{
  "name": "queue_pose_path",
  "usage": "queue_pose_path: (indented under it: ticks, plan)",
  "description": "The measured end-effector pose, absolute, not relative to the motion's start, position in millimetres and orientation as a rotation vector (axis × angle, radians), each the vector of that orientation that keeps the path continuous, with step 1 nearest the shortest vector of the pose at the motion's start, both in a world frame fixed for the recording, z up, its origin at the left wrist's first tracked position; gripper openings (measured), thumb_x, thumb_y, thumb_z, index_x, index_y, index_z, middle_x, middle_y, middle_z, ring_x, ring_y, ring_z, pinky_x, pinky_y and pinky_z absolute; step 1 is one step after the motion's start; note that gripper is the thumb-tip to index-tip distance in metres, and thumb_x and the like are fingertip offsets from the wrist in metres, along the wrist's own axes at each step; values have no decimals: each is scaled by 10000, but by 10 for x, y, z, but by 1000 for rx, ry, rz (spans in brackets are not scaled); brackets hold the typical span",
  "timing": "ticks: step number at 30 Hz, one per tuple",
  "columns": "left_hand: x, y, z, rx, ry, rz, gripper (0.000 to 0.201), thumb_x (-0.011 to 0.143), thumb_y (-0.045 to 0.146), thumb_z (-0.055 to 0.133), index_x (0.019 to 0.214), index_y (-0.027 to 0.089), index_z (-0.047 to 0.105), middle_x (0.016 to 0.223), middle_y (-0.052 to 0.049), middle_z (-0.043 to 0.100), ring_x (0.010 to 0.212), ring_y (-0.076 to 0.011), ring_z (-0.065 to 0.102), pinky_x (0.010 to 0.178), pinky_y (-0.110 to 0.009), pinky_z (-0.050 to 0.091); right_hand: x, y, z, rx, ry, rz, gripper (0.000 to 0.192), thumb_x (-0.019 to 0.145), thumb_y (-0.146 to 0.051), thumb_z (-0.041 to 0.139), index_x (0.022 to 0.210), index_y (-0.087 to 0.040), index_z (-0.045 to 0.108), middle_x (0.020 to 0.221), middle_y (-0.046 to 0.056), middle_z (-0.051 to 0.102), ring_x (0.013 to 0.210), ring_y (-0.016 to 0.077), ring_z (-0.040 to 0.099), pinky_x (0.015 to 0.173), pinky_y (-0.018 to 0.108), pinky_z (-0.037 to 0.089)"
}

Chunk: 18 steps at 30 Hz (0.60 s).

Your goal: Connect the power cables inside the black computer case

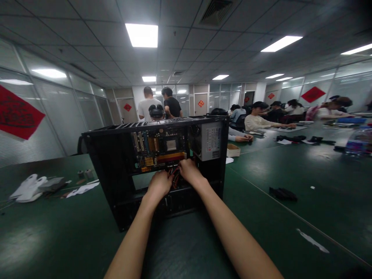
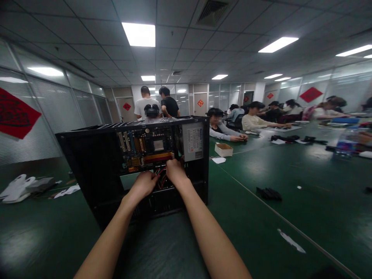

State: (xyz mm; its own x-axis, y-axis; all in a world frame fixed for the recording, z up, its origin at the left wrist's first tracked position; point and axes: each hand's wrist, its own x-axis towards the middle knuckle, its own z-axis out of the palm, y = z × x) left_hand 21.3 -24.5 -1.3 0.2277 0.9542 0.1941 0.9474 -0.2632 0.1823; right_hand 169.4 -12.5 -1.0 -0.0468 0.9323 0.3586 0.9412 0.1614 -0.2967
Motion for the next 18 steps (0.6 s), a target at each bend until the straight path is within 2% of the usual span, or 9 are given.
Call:
queue_pose_path:
  ticks: [6, 11, 18]
  plan:
    - [215, -207, -14, 2426, 1924, 365, 389, 936, 408, 418, 941, 145, 705, 993, -169, 722, 941, -266, 674, 732, -298, 453, 1697, -85, -5, -1806, -1971, -54, 280, 919, -198, 466, 1023, -126, 716, 1001, 185, 697, 960, 266, 673, 802, 303, 486]
    - [205, -189, -30, 2396, 1952, 366, 399, 932, 424, 416, 1010, 139, 684, 1050, -188, 708, 949, -271, 672, 723, -303, 450, 1715, -30, 1, -1833, -1971, -62, 247, 889, -236, 505, 979, -166, 725, 997, 154, 712, 946, 272, 683, 763, 304, 495]
    - [219, -183, -41, 2363, 1977, 385, 376, 911, 402, 432, 975, 136, 690, 998, -181, 719, 937, -288, 667, 654, -305, 408, 1725, -12, -15, -1861, -1954, -66, 255, 878, -282, 515, 987, -194, 728, 1010, 135, 720, 934, 259, 687, 744, 306, 501]
